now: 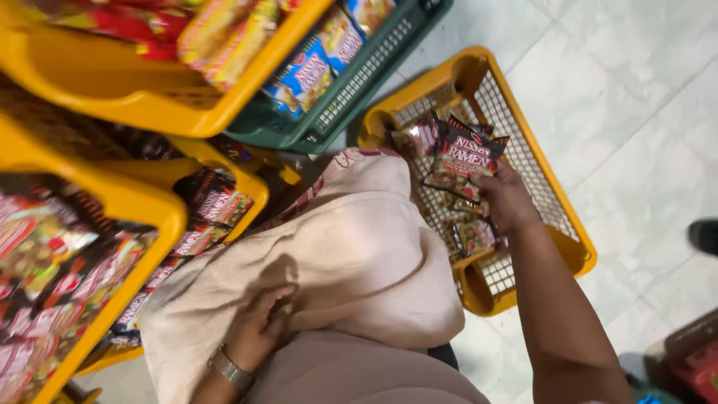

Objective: The recorder is sorting and stocking instant noodle packets from a floor-level basket into plastic crates on a low shelf.

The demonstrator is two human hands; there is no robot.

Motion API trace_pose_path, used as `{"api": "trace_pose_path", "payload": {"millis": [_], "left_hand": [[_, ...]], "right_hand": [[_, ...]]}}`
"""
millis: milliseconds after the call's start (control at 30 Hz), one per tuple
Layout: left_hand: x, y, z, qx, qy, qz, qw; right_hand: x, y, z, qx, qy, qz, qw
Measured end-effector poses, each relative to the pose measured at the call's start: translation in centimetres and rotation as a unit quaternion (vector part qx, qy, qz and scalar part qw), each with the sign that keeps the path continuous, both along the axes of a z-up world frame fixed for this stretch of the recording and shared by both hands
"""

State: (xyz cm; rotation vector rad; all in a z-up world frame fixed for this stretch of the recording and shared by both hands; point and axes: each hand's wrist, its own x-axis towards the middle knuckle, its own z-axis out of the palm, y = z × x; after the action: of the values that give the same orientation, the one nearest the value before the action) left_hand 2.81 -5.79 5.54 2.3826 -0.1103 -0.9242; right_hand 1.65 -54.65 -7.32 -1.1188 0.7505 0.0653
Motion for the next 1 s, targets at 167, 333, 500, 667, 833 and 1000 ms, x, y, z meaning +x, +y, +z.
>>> {"api": "trace_pose_path", "payload": {"millis": [167, 333, 500, 667, 833, 1000], "left_hand": [[0.2, -0.1, 2.6, -0.214, -0.048, 0.031, 0.975], [-0.9, 1.0, 5.5, -0.316, -0.034, 0.089, 0.944], [-4.0, 3.5, 5.8, -0.488, -0.024, 0.146, 0.860], [-6.5, 5.0, 8.3, -0.582, -0.047, 0.189, 0.790], [-7.6, 6.0, 6.1, -0.646, -0.024, 0.187, 0.740], [-8.1, 6.5, 5.3, -0.635, -0.086, 0.153, 0.752]], "right_hand": [[2.1, 7.2, 10.9, 0.144, -0.158, 0.099, 0.972], [1.2, 17.0, 14.4, 0.138, -0.188, 0.276, 0.932], [-1.1, 25.8, 17.1, 0.160, -0.184, 0.379, 0.892], [-2.0, 30.5, 22.2, 0.116, -0.167, 0.475, 0.856], [-0.4, 30.9, 24.6, 0.025, -0.194, 0.452, 0.870], [-0.1, 31.4, 26.1, -0.125, -0.260, 0.492, 0.821]]}}
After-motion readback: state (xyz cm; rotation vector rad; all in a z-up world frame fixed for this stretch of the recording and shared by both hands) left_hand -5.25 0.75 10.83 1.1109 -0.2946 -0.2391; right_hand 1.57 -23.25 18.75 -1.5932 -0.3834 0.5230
